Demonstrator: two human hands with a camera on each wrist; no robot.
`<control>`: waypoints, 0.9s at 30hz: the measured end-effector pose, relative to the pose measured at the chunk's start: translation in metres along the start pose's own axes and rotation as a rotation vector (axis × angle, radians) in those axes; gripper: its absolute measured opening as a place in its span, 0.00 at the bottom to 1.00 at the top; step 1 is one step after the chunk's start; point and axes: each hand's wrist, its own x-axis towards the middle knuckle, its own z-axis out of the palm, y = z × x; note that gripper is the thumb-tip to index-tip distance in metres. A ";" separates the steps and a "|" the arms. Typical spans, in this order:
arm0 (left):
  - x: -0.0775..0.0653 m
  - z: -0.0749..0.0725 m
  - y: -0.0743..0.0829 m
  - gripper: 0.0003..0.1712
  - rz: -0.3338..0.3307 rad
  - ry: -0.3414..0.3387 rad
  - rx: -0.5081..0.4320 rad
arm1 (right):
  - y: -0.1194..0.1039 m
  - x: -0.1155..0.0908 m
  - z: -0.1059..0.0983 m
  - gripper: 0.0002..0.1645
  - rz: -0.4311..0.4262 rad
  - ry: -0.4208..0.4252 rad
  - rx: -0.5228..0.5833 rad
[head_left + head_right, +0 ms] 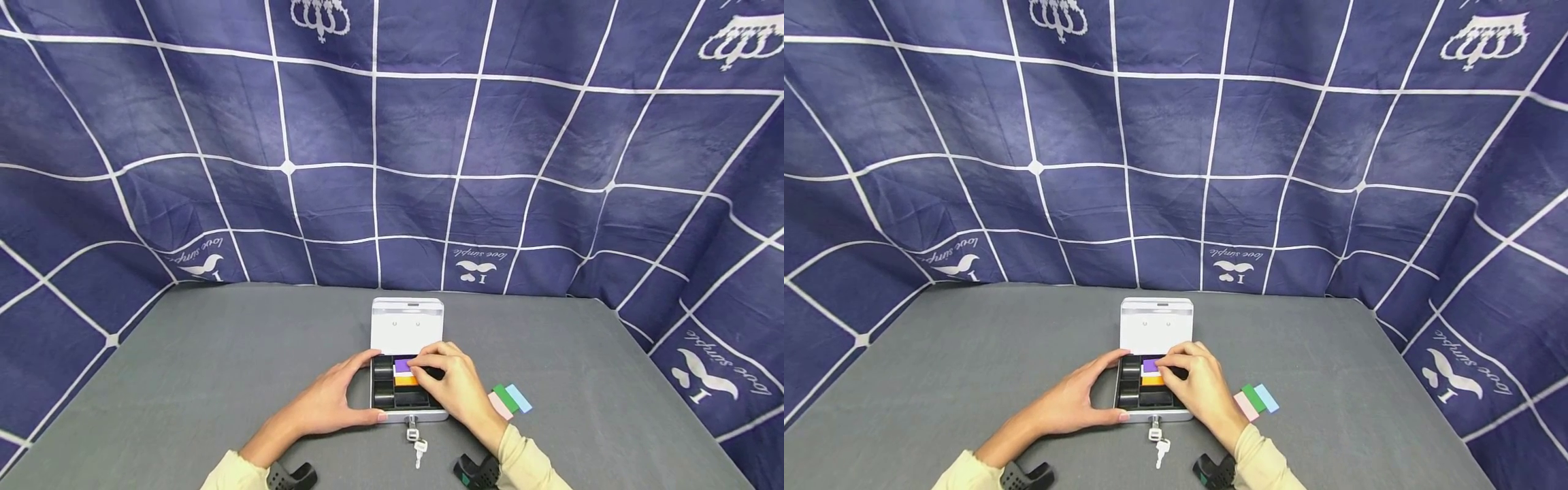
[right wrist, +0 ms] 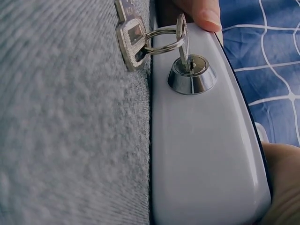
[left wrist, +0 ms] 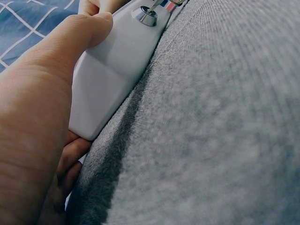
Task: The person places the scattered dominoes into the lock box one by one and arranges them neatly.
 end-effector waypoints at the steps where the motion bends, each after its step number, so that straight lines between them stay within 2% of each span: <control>1: 0.000 0.000 0.000 0.56 0.000 -0.001 -0.002 | 0.000 0.000 0.000 0.09 -0.001 -0.002 -0.002; 14: 0.000 0.002 -0.001 0.56 -0.009 0.001 -0.004 | 0.002 -0.001 0.001 0.09 -0.006 -0.003 -0.005; 27: 0.000 0.002 -0.001 0.56 -0.014 -0.001 0.005 | 0.005 -0.002 0.001 0.07 -0.067 -0.005 0.012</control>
